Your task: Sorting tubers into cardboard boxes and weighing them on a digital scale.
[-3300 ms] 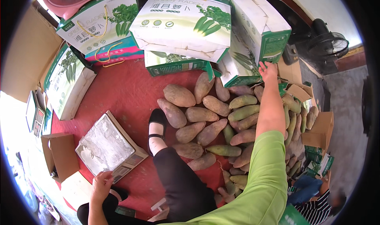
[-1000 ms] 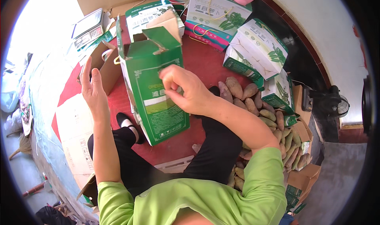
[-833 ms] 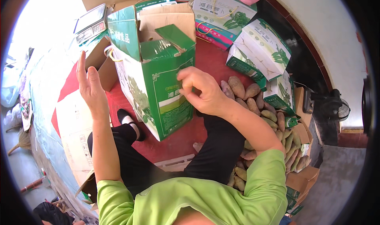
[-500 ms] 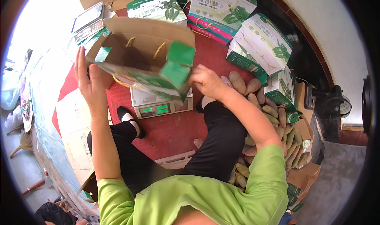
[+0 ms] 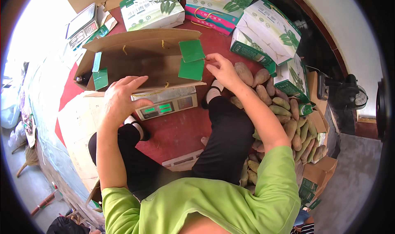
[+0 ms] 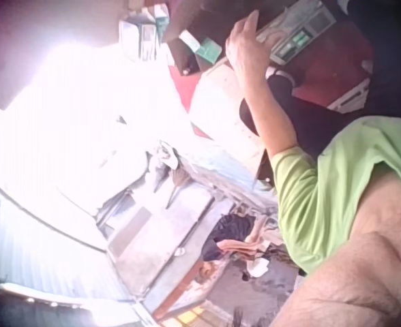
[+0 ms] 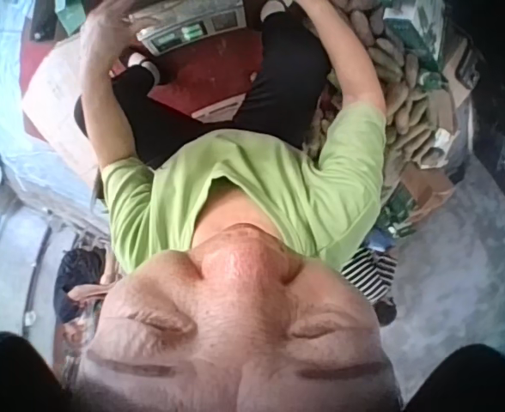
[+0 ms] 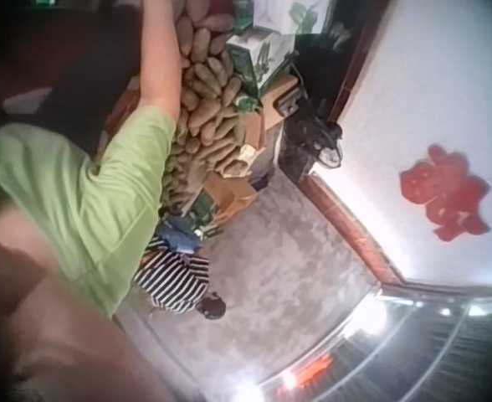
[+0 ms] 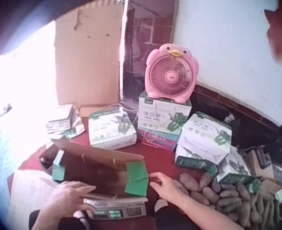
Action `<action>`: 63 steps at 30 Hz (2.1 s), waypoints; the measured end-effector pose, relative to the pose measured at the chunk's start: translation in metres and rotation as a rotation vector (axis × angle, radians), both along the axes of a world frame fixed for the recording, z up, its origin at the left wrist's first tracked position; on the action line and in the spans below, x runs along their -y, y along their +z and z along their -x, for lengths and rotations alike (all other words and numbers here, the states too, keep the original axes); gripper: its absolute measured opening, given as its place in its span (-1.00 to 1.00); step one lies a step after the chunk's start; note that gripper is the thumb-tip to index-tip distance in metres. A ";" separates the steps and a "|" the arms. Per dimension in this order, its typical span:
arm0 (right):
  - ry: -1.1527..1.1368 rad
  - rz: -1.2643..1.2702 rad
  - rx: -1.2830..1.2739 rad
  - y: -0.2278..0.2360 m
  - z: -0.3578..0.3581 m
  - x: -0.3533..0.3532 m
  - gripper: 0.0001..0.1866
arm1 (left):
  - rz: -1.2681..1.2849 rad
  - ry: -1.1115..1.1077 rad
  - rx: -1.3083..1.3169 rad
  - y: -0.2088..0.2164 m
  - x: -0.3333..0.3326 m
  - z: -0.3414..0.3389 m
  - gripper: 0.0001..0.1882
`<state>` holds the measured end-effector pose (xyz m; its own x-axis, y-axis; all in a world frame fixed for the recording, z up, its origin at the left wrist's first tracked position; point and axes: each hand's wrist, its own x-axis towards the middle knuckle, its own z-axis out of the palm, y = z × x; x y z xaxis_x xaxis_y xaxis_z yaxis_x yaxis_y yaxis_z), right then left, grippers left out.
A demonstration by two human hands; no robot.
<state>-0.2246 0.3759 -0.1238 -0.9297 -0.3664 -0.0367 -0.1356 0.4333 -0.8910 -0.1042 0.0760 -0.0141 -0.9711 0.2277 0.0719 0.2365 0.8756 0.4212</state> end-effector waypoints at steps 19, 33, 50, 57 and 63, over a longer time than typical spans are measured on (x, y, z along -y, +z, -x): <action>-0.049 0.292 0.378 0.012 -0.009 -0.033 -0.56 | 0.315 0.276 0.166 -0.005 -0.044 -0.014 -0.79; -0.498 -0.473 0.098 -0.188 -0.201 -0.197 -0.70 | 0.392 0.243 0.051 -0.025 -0.054 -0.028 -0.62; -0.229 -0.786 0.699 -0.226 -0.400 -0.157 -0.57 | 0.359 0.230 -0.013 -0.036 -0.049 -0.032 -0.58; 0.064 -0.908 0.504 -0.206 -0.398 -0.143 -0.64 | 0.393 0.278 -0.002 -0.034 -0.052 -0.033 -0.62; 0.192 -1.023 0.619 -0.218 -0.390 -0.148 -0.69 | 0.402 0.275 -0.041 -0.033 -0.054 -0.033 -0.63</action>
<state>0.1653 0.5239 -0.3416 -0.5860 -0.0379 -0.8094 0.0534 0.9949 -0.0852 -0.0716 0.1303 -0.0469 -0.9973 -0.0193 0.0702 -0.0170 0.9993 0.0323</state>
